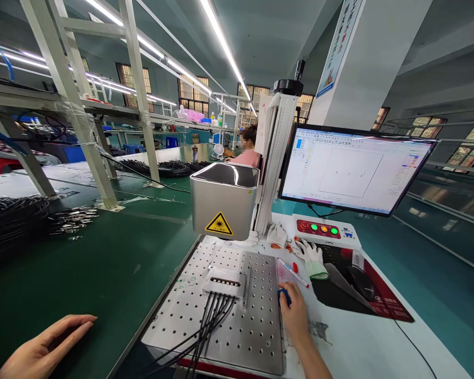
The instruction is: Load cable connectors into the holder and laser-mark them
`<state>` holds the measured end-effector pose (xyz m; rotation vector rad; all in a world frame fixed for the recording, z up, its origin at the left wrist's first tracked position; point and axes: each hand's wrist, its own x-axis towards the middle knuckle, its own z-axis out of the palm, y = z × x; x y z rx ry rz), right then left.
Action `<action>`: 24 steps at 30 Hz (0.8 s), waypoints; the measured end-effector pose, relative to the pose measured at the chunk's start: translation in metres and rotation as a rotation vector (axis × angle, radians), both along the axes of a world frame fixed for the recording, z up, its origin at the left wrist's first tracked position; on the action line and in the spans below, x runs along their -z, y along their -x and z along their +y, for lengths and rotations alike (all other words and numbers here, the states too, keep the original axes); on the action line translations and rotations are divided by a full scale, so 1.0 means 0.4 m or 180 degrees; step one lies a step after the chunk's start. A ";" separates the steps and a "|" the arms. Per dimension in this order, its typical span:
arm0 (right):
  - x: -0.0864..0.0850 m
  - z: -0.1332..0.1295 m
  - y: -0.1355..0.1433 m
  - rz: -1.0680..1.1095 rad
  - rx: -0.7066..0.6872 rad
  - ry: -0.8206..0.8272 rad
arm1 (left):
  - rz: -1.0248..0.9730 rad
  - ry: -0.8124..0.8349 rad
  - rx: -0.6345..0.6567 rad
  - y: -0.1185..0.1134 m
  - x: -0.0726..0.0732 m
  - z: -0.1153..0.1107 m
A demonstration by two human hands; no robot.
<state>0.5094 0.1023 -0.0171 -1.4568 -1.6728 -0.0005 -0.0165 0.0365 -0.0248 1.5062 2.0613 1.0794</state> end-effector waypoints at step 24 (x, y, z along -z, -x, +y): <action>-0.087 0.119 0.189 -0.1569 -0.1133 0.1337 | 0.1620 -0.0092 0.1348 -0.552 -0.152 0.160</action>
